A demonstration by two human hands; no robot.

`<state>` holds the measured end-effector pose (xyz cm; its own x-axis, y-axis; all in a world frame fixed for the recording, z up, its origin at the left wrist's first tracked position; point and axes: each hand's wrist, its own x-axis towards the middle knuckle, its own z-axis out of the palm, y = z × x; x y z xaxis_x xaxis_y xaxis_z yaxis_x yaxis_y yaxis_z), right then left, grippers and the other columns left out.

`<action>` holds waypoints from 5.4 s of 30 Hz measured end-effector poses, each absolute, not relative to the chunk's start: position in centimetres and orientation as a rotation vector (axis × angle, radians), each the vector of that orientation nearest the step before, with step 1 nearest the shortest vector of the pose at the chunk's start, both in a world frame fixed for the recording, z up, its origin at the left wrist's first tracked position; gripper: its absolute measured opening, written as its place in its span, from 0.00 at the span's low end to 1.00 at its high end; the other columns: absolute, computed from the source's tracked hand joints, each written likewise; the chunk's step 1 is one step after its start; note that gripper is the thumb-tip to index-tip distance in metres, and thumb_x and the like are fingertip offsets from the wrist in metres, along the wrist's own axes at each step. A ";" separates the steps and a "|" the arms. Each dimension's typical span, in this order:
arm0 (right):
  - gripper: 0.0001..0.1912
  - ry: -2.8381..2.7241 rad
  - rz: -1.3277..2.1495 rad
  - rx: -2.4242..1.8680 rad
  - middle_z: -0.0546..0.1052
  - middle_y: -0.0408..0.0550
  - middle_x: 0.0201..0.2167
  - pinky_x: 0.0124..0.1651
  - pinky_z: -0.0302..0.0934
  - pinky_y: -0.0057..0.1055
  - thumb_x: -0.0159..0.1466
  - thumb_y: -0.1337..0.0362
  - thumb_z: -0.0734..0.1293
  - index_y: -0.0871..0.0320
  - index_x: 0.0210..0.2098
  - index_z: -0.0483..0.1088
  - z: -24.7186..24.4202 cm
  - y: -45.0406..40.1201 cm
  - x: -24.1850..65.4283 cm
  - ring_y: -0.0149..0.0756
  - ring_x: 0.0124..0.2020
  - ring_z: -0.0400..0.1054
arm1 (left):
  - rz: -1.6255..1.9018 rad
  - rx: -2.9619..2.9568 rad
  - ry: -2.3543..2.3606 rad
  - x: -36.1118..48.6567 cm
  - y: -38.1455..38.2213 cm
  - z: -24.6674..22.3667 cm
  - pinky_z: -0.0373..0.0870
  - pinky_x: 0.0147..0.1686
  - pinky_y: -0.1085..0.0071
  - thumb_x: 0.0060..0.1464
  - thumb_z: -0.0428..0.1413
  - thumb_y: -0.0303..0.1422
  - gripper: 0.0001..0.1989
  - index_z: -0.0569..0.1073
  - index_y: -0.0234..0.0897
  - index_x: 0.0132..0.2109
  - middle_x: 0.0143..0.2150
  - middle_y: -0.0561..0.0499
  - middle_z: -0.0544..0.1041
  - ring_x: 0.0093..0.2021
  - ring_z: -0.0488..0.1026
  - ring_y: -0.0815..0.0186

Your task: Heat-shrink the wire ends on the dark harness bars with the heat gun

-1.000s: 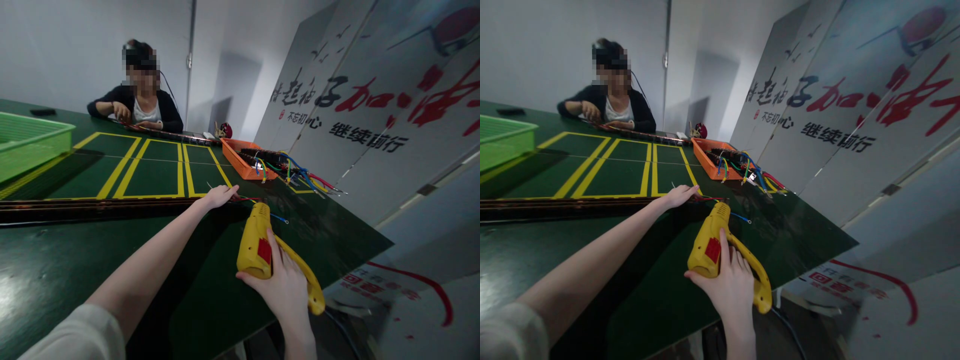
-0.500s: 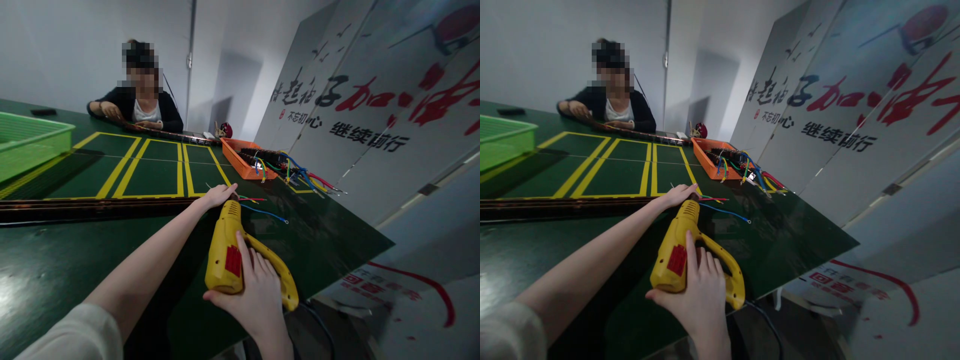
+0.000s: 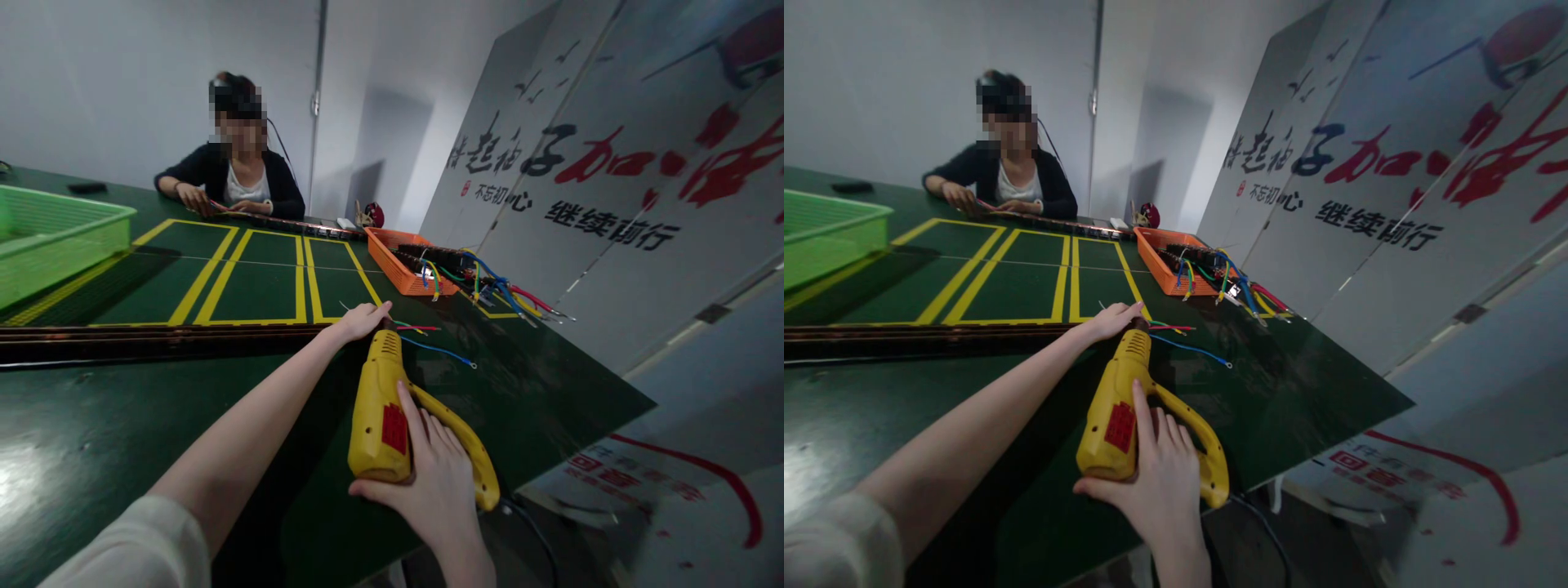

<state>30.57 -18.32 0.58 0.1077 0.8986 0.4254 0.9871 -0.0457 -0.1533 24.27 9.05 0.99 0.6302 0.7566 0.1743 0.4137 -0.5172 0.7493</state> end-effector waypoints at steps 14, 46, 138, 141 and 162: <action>0.59 -1.680 -0.738 -2.133 0.74 0.59 0.45 0.43 0.65 0.41 0.45 0.33 0.66 0.61 0.64 0.46 0.0 -17.2 34.9 0.50 0.44 0.70 | 0.652 2.170 0.775 23.9 8.4 1.5 0.65 0.48 0.71 0.60 0.32 0.51 0.36 0.79 0.35 0.39 0.41 0.47 0.80 0.44 0.74 0.61; 0.63 -1.816 -0.507 -1.954 0.74 0.56 0.43 0.45 0.63 0.43 0.41 0.30 0.64 0.61 0.65 0.47 0.4 -18.0 28.3 0.50 0.42 0.69 | 0.710 2.242 1.016 24.1 7.7 1.9 0.67 0.43 0.69 0.60 0.35 0.50 0.33 0.78 0.31 0.37 0.38 0.41 0.79 0.42 0.75 0.58; 0.61 -1.730 -0.688 -2.054 0.74 0.59 0.43 0.43 0.63 0.42 0.44 0.30 0.62 0.63 0.65 0.45 -0.3 -19.0 31.0 0.50 0.42 0.69 | 0.673 1.762 0.916 21.5 9.9 1.5 0.65 0.38 0.71 0.51 0.53 0.41 0.17 0.79 0.34 0.41 0.40 0.48 0.78 0.39 0.71 0.63; 0.62 -1.776 -0.639 -1.980 0.74 0.58 0.42 0.43 0.64 0.42 0.43 0.28 0.61 0.62 0.65 0.45 -0.4 -19.2 29.6 0.49 0.41 0.69 | 0.691 1.777 0.926 21.5 9.8 1.5 0.65 0.37 0.71 0.50 0.53 0.42 0.18 0.79 0.33 0.40 0.39 0.47 0.79 0.39 0.71 0.62; 0.61 -1.866 -0.386 -1.926 0.70 0.56 0.52 0.52 0.60 0.44 0.42 0.30 0.63 0.58 0.65 0.46 0.3 -19.3 30.8 0.50 0.49 0.67 | 0.723 1.782 0.947 21.4 9.7 1.6 0.67 0.44 0.69 0.48 0.56 0.42 0.17 0.79 0.36 0.41 0.42 0.48 0.79 0.43 0.72 0.60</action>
